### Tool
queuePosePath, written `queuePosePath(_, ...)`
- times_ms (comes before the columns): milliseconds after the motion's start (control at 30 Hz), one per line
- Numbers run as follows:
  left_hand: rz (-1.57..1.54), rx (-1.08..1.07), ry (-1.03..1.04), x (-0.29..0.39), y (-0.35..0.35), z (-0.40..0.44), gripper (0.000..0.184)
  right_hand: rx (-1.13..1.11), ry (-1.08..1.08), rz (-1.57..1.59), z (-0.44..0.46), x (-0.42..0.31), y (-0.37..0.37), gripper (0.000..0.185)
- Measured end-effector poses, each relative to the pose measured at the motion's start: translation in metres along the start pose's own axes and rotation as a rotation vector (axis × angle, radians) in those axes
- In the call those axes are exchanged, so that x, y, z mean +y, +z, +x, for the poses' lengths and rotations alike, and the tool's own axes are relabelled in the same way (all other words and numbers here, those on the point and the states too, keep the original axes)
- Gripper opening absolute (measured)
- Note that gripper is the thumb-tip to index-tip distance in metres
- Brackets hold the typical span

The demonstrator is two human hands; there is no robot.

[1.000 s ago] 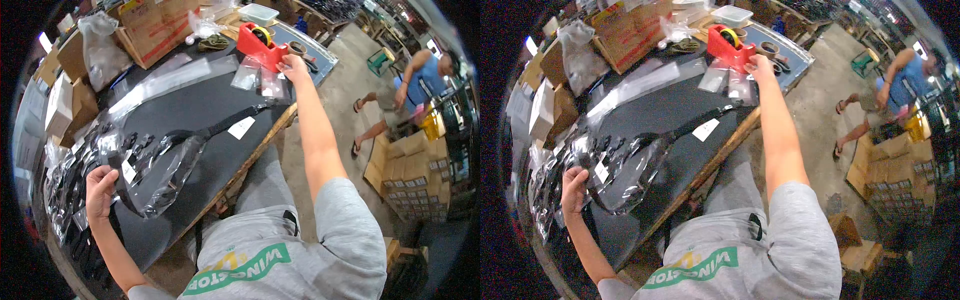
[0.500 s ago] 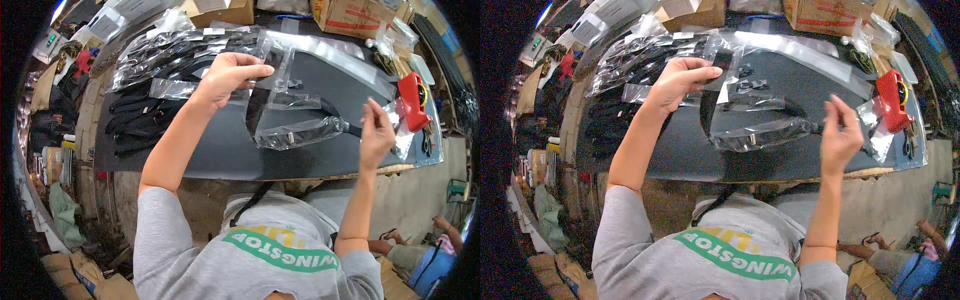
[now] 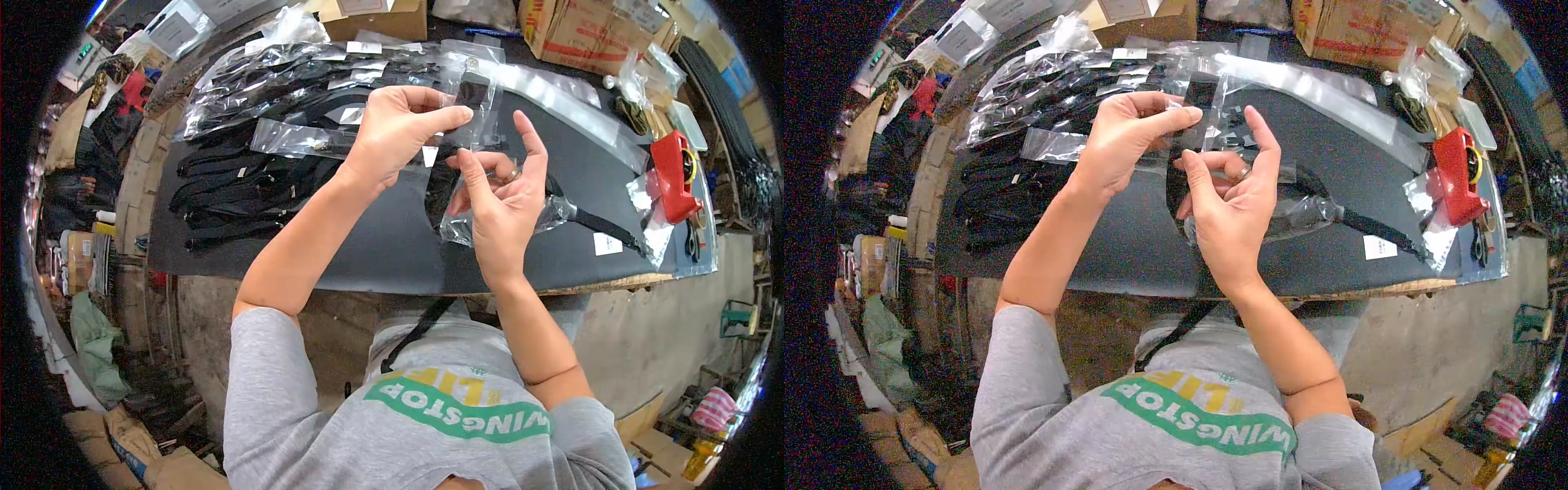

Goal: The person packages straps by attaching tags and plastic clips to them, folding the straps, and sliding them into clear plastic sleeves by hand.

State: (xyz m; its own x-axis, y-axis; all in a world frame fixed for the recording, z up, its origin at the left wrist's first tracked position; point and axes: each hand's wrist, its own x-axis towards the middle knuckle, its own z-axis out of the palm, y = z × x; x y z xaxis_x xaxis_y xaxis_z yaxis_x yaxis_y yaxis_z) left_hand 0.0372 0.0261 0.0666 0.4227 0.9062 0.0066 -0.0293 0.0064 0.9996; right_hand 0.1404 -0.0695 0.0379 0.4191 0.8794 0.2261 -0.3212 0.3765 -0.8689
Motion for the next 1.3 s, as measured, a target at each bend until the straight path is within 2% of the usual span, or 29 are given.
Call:
queuePosePath(67,0.004,-0.002,0.005,0.000,0.000,0.000,0.014,0.021,0.055,-0.028,-0.001,-0.002,0.001,0.064)
queuePosePath(533,-0.030,0.019,0.035,-0.005,0.009,0.002,0.014,0.054,0.063,-0.071,0.006,0.003,-0.005,0.058)
queuePosePath(1300,0.094,0.040,0.155,-0.010,0.012,-0.002,0.018,0.145,0.168,-0.210,0.009,-0.001,-0.004,0.053)
